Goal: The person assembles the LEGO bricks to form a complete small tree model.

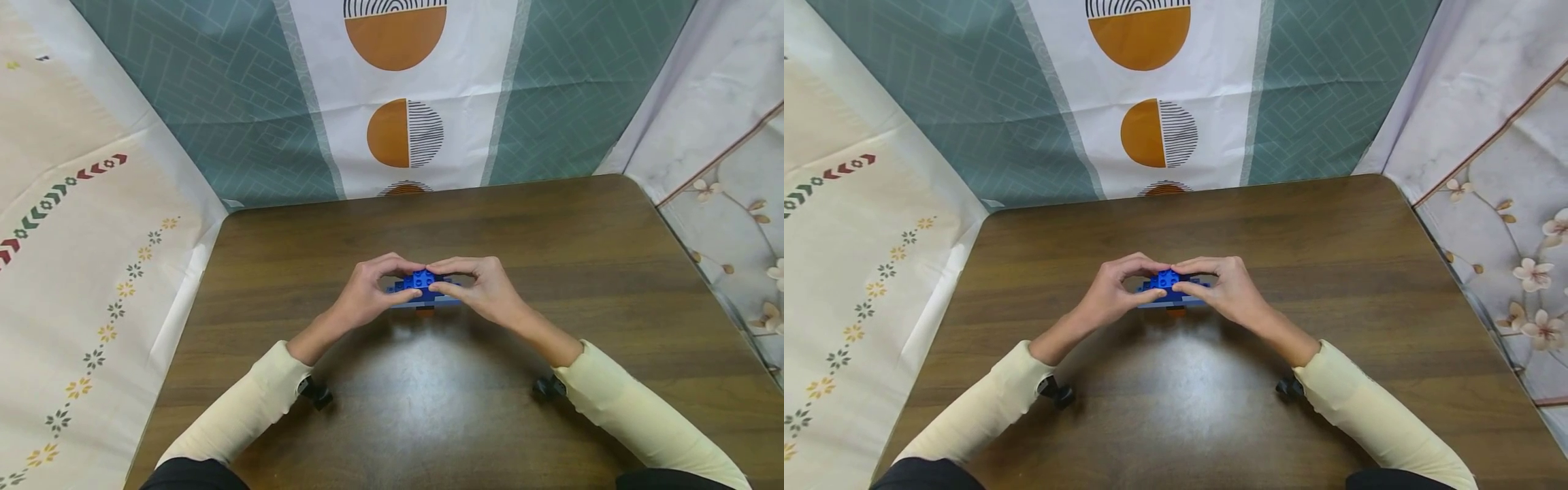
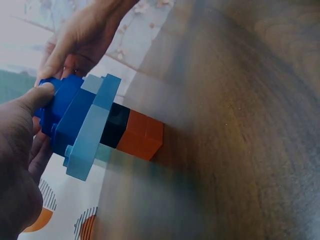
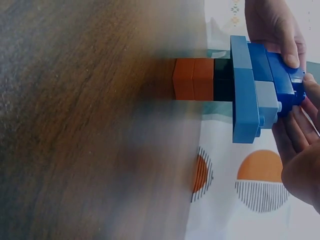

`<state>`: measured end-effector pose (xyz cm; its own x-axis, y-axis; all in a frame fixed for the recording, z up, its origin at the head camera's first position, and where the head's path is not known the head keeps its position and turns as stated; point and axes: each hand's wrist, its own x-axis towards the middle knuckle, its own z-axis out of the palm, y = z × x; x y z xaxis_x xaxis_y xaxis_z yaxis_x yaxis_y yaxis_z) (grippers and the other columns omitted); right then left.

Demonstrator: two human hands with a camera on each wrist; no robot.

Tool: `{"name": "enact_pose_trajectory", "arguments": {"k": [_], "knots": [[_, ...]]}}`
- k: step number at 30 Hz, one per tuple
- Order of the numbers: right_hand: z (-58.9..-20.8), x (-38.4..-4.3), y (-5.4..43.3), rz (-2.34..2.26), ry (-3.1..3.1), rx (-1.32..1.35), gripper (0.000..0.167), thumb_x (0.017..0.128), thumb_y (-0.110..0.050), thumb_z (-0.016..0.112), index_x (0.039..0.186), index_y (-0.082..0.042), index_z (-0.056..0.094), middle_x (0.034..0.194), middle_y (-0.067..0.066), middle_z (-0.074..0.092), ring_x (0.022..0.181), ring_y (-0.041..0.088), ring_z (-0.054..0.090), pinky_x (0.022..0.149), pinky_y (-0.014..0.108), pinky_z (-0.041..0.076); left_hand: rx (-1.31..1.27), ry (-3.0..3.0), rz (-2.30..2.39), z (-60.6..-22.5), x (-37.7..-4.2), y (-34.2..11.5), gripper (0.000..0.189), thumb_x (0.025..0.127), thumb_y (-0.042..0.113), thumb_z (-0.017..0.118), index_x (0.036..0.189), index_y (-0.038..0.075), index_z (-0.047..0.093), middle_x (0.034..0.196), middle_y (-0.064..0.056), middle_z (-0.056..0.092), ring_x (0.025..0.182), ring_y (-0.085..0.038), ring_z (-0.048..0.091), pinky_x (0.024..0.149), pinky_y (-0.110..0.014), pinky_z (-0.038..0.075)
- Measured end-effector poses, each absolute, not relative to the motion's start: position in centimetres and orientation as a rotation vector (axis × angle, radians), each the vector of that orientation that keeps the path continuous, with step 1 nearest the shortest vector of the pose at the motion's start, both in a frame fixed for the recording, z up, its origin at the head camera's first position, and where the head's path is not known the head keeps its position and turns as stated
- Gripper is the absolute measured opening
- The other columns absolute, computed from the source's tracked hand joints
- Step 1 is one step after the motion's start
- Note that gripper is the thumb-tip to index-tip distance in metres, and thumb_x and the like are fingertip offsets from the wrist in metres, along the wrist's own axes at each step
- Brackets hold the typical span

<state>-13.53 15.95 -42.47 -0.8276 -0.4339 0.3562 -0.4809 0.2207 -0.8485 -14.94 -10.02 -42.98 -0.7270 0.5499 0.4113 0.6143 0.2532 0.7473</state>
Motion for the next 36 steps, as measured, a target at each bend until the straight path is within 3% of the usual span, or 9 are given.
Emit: {"name": "enact_pose_trajectory", "arguments": {"k": [6,13,18,28,36], "knots": [[-42.4,-13.7,16.0,1.781,-2.478,0.857,0.031,0.093,-0.009,0.084,0.124,-0.011,0.080,0.118,0.002,0.078,0.112,0.020,0.074,0.102,0.044,0.057,-1.126,-2.429,-1.509,-43.3,-14.7,-10.0,0.041,0.092,0.015,0.085,0.131,0.010,0.074,0.119,-0.002,0.073,0.107,-0.015,0.071,0.097,-0.044,0.060],[-42.4,-14.0,16.5,1.794,-2.512,0.858,0.033,0.095,-0.014,0.083,0.128,-0.016,0.078,0.123,-0.001,0.077,0.114,0.020,0.072,0.106,0.058,0.052,-1.126,-2.459,-1.490,-42.9,-14.6,-10.9,0.058,0.092,0.014,0.085,0.146,0.009,0.062,0.131,-0.006,0.073,0.116,-0.021,0.071,0.100,-0.042,0.058],[-42.7,-13.8,17.7,1.744,-2.528,0.829,0.041,0.095,-0.013,0.083,0.136,-0.016,0.074,0.134,0.001,0.073,0.123,0.024,0.068,0.108,0.059,0.050,-1.051,-2.515,-1.492,-43.0,-14.4,-12.4,0.058,0.094,0.016,0.084,0.147,0.011,0.062,0.135,-0.003,0.072,0.121,-0.030,0.069,0.104,-0.045,0.056],[-44.6,-13.0,20.0,1.664,-2.719,0.715,0.051,0.093,-0.019,0.085,0.142,-0.013,0.070,0.141,0.007,0.069,0.129,0.035,0.065,0.108,0.059,0.049,-1.006,-2.627,-1.452,-44.8,-13.6,-14.2,0.056,0.096,0.022,0.083,0.147,0.010,0.063,0.142,-0.005,0.068,0.121,-0.026,0.070,0.103,-0.050,0.056],[-45.9,-12.6,20.3,1.670,-2.723,0.744,0.049,0.094,-0.008,0.083,0.141,-0.008,0.070,0.138,0.013,0.069,0.123,0.033,0.069,0.101,0.053,0.055,-0.970,-2.661,-1.427,-46.2,-12.9,-14.7,0.053,0.093,0.020,0.085,0.142,0.009,0.068,0.140,-0.005,0.069,0.119,-0.022,0.072,0.099,-0.038,0.058]]}}
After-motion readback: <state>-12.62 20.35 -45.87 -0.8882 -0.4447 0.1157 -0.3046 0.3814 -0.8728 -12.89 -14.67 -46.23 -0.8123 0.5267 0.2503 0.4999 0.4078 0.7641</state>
